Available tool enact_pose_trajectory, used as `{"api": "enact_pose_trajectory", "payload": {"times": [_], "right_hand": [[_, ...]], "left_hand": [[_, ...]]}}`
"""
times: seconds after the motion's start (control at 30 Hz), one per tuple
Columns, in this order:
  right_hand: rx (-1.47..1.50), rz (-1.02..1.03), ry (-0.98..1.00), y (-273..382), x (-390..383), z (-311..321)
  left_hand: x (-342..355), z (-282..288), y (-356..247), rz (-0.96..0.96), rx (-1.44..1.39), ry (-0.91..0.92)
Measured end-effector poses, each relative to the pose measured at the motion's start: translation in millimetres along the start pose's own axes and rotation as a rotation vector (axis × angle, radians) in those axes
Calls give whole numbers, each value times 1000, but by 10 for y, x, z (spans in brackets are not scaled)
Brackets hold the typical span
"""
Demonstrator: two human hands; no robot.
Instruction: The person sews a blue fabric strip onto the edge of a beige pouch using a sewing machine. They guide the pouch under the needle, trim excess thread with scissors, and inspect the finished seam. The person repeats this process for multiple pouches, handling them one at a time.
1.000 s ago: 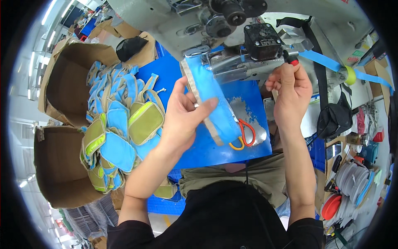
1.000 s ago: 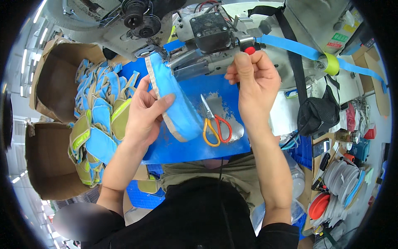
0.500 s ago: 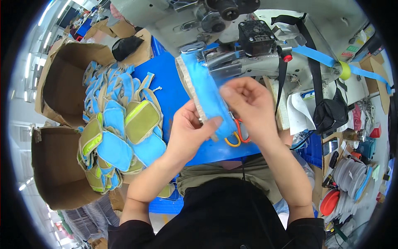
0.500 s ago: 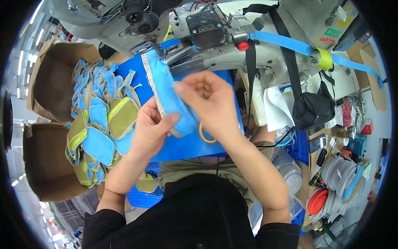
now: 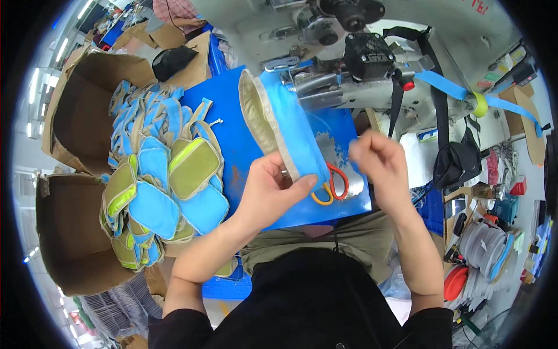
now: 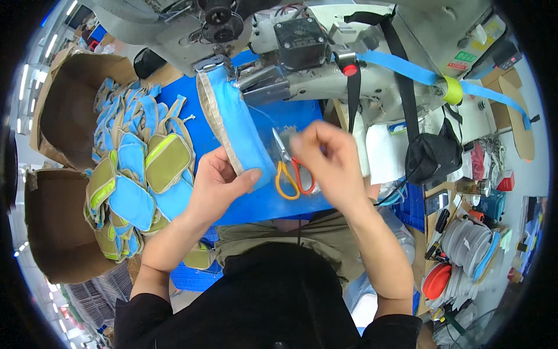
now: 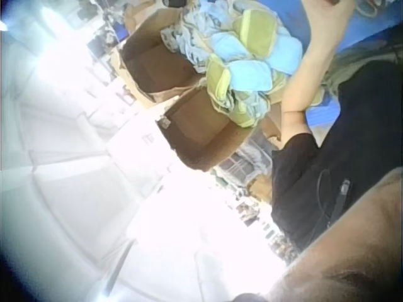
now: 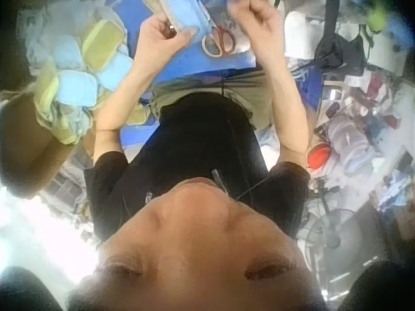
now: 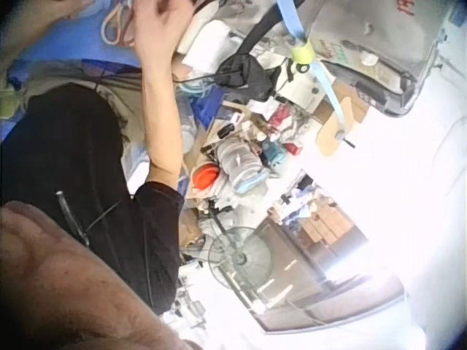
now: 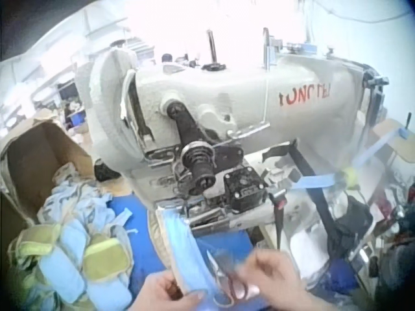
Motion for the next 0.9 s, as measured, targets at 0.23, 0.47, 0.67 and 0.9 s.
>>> {"api": "enact_pose_trajectory", "payload": {"times": [0.23,0.47,0.67,0.9], "right_hand": [[302,-111,-6,-61,573,-632],[609,-278,41,-265,528,-782],[697,-281,75,-266,489,-839],[775,-296,75,-232,525,-897]], "left_hand": [[91,159,-16,4,64,40],[888,654,-422,-95,-135,-209],[1018,708,-399,-107,-206,-181],[1144,797,-476,-141,-221,-273]]}}
Point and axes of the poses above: each hand's wrist, its own x-axis towards the middle knuckle, its own z-axis out of the back of the hand, y = z × x, the point moved 9 cm from there along x, towards the middle knuckle, and after that the axes turned 6 degrees about -z, right-handed, at the moved point
